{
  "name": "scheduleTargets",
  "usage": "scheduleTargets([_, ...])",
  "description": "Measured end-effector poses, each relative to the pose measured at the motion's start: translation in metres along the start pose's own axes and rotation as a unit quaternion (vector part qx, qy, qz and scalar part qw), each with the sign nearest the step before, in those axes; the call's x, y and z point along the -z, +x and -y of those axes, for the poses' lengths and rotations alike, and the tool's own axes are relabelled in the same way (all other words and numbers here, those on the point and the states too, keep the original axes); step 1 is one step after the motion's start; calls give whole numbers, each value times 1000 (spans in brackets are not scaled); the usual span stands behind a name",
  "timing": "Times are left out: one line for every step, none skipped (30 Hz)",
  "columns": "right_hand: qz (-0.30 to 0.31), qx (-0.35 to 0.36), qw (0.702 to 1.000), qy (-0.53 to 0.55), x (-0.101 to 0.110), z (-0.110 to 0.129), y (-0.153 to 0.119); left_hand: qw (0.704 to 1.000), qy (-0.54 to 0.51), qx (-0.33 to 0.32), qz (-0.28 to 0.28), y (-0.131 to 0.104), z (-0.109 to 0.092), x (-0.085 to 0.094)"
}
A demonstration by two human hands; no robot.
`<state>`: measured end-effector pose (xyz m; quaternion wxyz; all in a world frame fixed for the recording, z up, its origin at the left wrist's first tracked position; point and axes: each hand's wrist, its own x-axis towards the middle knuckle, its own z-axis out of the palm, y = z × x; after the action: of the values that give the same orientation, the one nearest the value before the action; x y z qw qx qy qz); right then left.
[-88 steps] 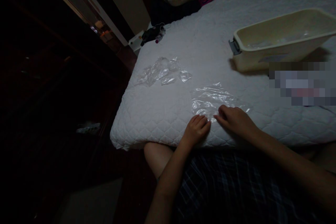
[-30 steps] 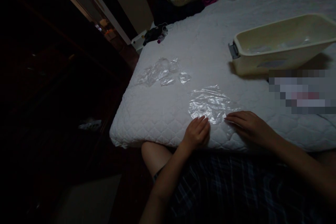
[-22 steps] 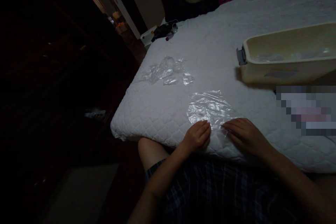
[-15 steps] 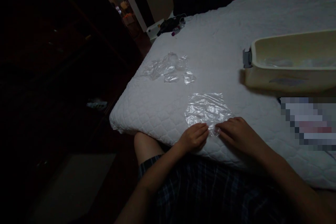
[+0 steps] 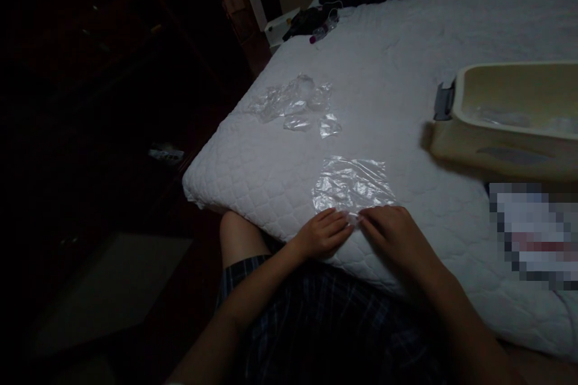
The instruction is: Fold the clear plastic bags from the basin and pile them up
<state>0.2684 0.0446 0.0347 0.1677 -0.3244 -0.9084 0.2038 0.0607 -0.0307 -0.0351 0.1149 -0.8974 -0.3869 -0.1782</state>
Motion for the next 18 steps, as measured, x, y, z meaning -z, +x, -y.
scheduleTargets([-1,-1,1000,4,1,1,0,1000,1,0,5,0,0,0])
scheduleTargets([-5,-3,1000,6,1,1,1,1000,0,-1,7,0,0,1])
scheduleTargets([-11,-5,1000,6,1,2,1,1000,0,-1,8,1,0,2])
scheduleTargets([-22,-8,1000,3,1,2,2,1000,-1,-1,10,1,0,3])
scheduleTargets([-34,-12,999,-2,0,3,2,1000,-2,0,11,2,-1,5])
scheduleTargets([-46,-16,999,-7,0,3,2,1000,-2,1,13,2,-1,6])
scheduleTargets([-57,-23,998,-12,-1,3,2,1000,-1,2,16,2,-1,7])
scheduleTargets([-68,-33,997,-17,-2,4,2,1000,0,2,18,3,-1,8])
scheduleTargets([-78,-46,996,-22,-3,4,2,1000,2,2,17,3,-1,9])
scheduleTargets([-88,-60,994,-25,-4,5,2,1000,3,2,13,3,-1,9])
scheduleTargets([-100,-74,992,-28,-5,6,1,1000,4,2,7,3,-1,9])
scheduleTargets([-111,-87,990,-29,-6,7,1,1000,3,2,1,3,-1,9])
scheduleTargets([-118,-95,988,-30,-7,8,0,1000,2,1,-3,3,-1,8])
scheduleTargets([-121,-96,987,-31,-9,9,0,1000,0,1,-3,2,-1,7])
scheduleTargets([-122,-93,988,-31,-10,10,0,1000,-3,0,1,2,-1,7])
scheduleTargets([-120,-86,988,-33,-12,10,0,1000,-5,-1,8,2,-1,6])
scheduleTargets([-121,-75,989,-35,-14,10,0,1000,-8,-2,16,2,0,5])
scheduleTargets([-124,-62,990,-39,-16,9,0,1000,-9,-4,22,2,0,5])
